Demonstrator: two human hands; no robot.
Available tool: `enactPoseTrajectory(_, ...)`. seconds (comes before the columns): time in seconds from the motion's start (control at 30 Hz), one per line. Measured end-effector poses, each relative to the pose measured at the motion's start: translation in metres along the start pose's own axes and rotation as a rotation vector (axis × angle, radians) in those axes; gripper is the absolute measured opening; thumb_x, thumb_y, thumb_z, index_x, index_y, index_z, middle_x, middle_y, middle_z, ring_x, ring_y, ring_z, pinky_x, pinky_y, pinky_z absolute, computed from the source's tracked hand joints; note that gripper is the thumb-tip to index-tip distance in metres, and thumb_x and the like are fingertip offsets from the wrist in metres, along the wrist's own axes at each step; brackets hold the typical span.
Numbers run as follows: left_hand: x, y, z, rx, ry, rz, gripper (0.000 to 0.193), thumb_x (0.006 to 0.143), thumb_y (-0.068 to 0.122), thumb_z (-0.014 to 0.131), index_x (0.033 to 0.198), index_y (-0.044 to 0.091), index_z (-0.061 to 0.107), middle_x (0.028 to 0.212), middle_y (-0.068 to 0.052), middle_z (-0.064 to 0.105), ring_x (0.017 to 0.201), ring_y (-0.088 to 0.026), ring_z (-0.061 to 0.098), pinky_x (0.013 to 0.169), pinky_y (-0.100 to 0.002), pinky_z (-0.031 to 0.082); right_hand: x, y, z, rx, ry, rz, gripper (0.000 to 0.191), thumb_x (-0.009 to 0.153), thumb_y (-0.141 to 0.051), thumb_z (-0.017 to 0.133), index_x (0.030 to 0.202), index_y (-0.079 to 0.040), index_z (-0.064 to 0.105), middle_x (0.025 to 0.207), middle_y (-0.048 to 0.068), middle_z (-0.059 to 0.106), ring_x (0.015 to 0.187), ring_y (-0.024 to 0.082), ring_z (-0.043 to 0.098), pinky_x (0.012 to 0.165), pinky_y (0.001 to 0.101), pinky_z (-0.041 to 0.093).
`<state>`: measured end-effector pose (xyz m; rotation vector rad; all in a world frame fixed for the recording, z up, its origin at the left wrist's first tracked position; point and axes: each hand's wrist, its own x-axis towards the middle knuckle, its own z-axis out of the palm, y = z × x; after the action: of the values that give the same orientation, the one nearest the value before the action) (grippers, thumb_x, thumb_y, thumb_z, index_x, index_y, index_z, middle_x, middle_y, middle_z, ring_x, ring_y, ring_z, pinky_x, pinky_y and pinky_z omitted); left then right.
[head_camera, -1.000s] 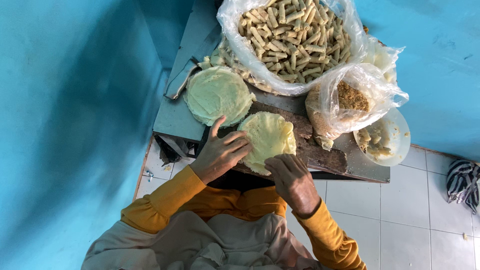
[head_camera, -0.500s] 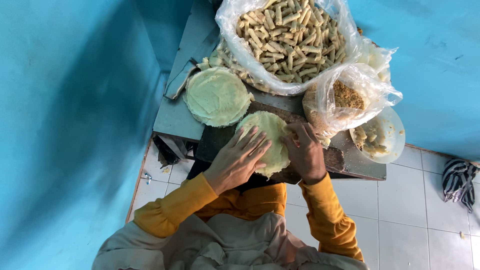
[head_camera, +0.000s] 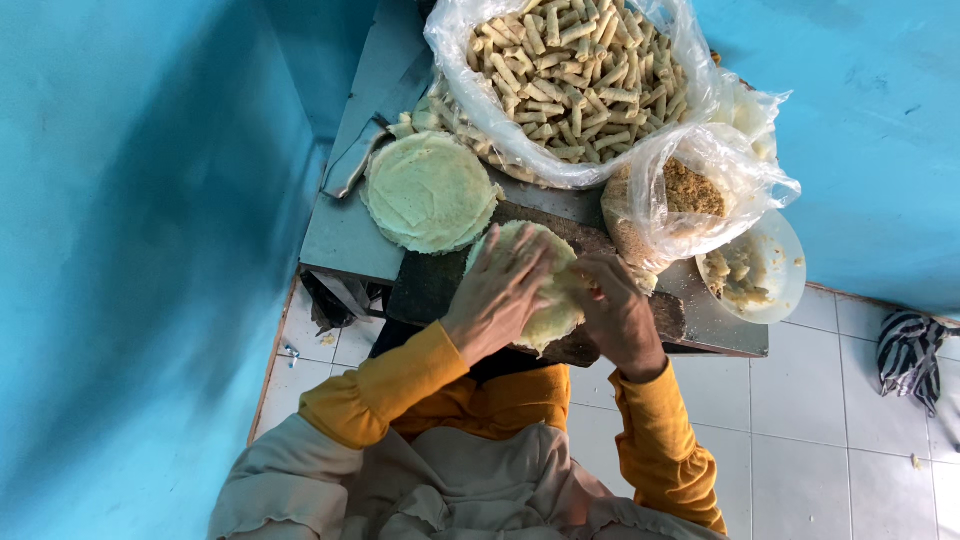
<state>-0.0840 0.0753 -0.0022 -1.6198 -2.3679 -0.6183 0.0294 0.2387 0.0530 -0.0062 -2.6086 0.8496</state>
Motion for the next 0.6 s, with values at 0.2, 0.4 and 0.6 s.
enactPoseTrajectory(0.2, -0.01, -0.005, 0.004, -0.027, -0.039, 0.002, 0.076, 0.101, 0.051, 0.048, 0.156, 0.0, 0.036, 0.165, -0.017, 0.028, 0.155, -0.036, 0.018, 0.125, -0.058, 0.012, -0.022, 0.009, 0.001, -0.142, 0.044, 0.083, 0.006, 0.092, -0.001, 0.072, 0.097, -0.001, 0.071, 0.101, 0.01, 0.069, 0.086, 0.018, 0.071, 0.072, 0.0336, 0.061)
enactPoseTrajectory(0.4, -0.008, -0.005, 0.001, -0.053, -0.052, -0.006, 0.077, 0.101, 0.052, 0.049, 0.156, 0.001, 0.033, 0.165, -0.017, 0.027, 0.155, -0.036, 0.017, 0.126, -0.057, 0.011, -0.039, 0.044, -0.013, -0.552, 0.048, 0.062, 0.011, 0.101, 0.012, 0.063, 0.096, 0.003, 0.067, 0.108, 0.019, 0.066, 0.076, 0.021, 0.066, 0.057, 0.0277, 0.059)
enactPoseTrajectory(0.6, -0.01, -0.006, -0.001, -0.061, -0.043, -0.007, 0.076, 0.101, 0.051, 0.047, 0.158, 0.003, 0.032, 0.166, -0.015, 0.027, 0.155, -0.035, 0.017, 0.125, -0.058, 0.011, -0.052, 0.034, -0.06, -0.48, 0.308, 0.162, 0.006, 0.099, 0.004, 0.067, 0.104, 0.001, 0.066, 0.104, 0.014, 0.065, 0.092, 0.025, 0.067, 0.075, 0.0355, 0.056)
